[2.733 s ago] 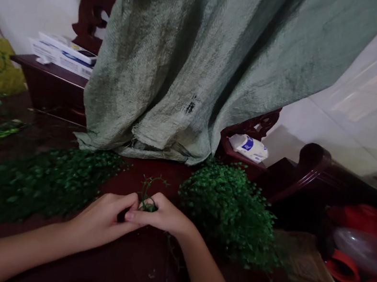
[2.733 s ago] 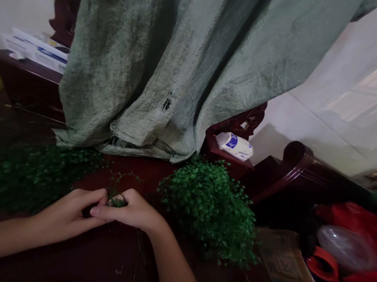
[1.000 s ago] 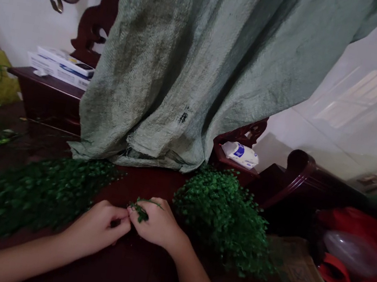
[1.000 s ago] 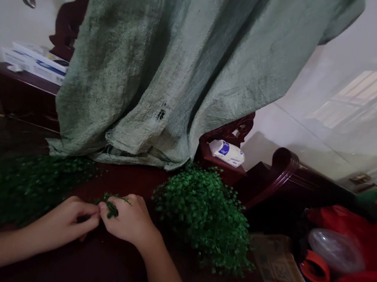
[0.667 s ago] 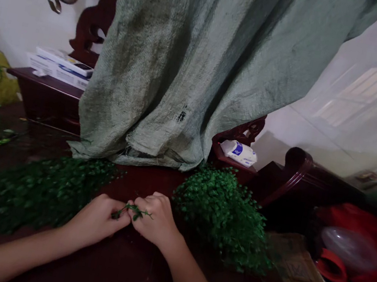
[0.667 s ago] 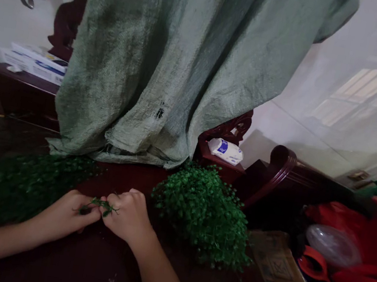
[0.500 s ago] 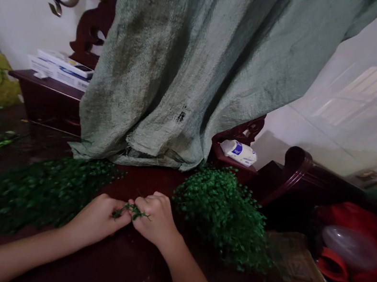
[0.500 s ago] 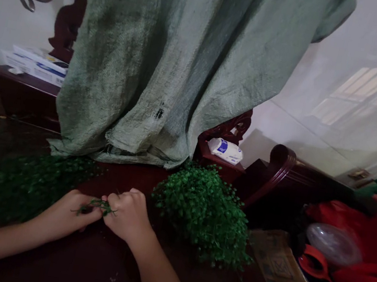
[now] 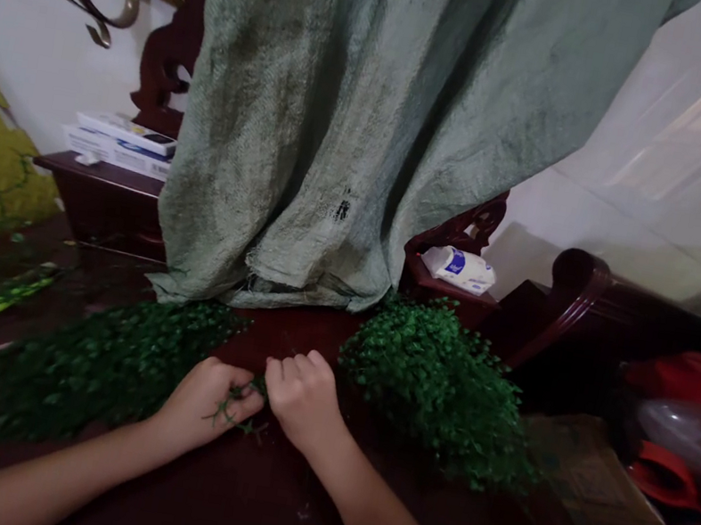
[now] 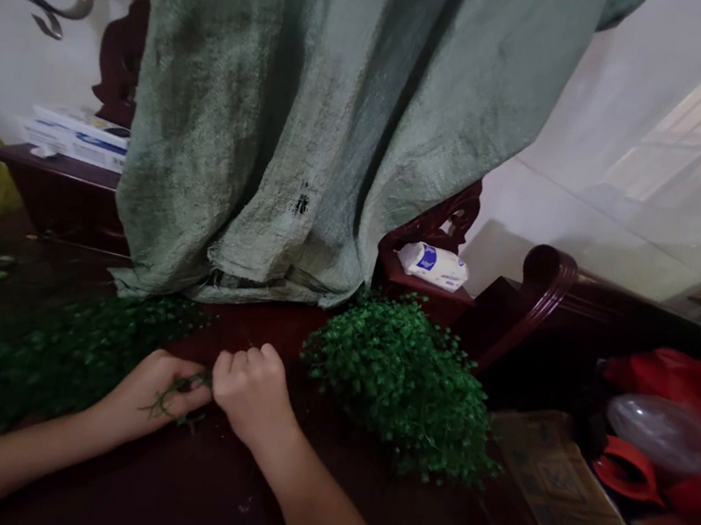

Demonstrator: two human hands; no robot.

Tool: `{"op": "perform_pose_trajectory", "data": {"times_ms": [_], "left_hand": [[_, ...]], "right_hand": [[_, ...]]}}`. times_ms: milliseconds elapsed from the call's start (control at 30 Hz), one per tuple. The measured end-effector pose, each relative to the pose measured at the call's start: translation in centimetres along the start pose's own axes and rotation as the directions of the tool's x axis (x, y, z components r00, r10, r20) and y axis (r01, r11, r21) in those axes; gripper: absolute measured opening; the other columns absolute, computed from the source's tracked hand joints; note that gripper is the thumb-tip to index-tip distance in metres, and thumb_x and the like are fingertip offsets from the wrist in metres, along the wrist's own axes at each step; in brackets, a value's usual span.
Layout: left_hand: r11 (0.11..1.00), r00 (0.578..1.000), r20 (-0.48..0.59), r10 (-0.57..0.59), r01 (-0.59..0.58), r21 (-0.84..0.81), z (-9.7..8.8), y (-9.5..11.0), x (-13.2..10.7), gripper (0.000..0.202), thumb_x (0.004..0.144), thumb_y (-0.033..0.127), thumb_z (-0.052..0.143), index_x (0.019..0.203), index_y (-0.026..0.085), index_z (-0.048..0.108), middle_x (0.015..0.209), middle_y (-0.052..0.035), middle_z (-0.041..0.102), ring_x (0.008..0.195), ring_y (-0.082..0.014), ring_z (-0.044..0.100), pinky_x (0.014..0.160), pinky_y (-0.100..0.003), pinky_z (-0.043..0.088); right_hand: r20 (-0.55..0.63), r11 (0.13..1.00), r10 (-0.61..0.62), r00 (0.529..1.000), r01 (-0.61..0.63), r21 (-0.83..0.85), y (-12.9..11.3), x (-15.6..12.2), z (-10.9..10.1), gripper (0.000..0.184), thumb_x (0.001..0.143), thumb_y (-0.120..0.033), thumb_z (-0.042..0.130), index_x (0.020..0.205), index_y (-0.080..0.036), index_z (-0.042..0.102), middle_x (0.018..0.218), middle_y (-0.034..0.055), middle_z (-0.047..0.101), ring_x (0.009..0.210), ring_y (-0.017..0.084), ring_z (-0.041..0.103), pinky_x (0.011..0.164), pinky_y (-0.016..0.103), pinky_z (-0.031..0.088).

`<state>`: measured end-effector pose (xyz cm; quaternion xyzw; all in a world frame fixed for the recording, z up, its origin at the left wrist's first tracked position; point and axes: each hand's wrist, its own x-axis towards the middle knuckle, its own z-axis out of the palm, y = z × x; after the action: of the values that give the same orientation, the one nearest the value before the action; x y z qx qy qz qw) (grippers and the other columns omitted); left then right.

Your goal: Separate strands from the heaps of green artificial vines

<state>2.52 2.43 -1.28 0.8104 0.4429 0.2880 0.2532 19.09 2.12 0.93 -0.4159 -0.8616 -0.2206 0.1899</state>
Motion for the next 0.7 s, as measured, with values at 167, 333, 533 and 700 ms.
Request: {"op": "perform_pose_trajectory", "data": {"times_ms": [167, 333, 533, 700], "left_hand": [[1.000, 0.999, -0.035, -0.008, 0.008, 0.016, 0.1, 1.0, -0.2, 0.036, 0.085, 0.032, 0.045, 0.051, 0.018, 0.046, 0.046, 0.0039, 0.046, 0.045, -0.0100, 0.045, 0.049, -0.021, 0.031], [0.999, 0.998, -0.056, 0.022, -0.020, 0.040, -0.3, 1.6, 0.0, 0.039, 0.093, 0.037, 0.040, 0.062, 0.018, 0.056, 0.055, 0.0017, 0.057, 0.051, -0.0126, 0.052, 0.054, -0.022, 0.035], [0.994, 0.991, -0.104, 0.080, -0.071, 0.083, -1.2, 1.5, 0.0, 0.034, 0.096, 0.035, 0.040, 0.072, 0.019, 0.059, 0.062, 0.0012, 0.061, 0.056, -0.0137, 0.058, 0.058, -0.022, 0.041], [0.990, 0.982, -0.138, 0.125, -0.114, 0.084, -1.3, 1.5, 0.1, 0.028, 0.096, 0.034, 0.041, 0.087, 0.021, 0.064, 0.078, -0.0002, 0.070, 0.069, -0.0154, 0.065, 0.065, -0.023, 0.045]], "right_hand": [[0.010, 0.981, 0.137, 0.991, -0.137, 0.135, 0.7, 0.1, 1.1, 0.027, 0.092, -0.018, 0.049, 0.066, -0.018, 0.057, 0.060, 0.0021, 0.063, 0.059, 0.015, 0.056, 0.063, 0.031, 0.029], [0.049, 0.875, 0.371, 0.927, -0.367, 0.317, 1.0, 0.3, 1.6, 0.021, 0.091, -0.031, 0.054, 0.072, -0.020, 0.058, 0.065, 0.0001, 0.066, 0.059, 0.014, 0.058, 0.063, 0.026, 0.033], [0.337, 0.360, 0.575, 0.746, -0.600, 0.714, 1.2, 0.9, 2.4, 0.030, 0.080, -0.038, 0.060, 0.060, -0.020, 0.047, 0.056, -0.0039, 0.052, 0.055, 0.012, 0.048, 0.055, 0.023, 0.034], [0.392, 0.269, 0.538, 0.746, -0.593, 0.759, 1.1, 1.1, 2.8, 0.018, 0.067, -0.024, 0.068, 0.066, -0.019, 0.051, 0.061, -0.0058, 0.054, 0.057, 0.010, 0.048, 0.056, 0.021, 0.038]]}}
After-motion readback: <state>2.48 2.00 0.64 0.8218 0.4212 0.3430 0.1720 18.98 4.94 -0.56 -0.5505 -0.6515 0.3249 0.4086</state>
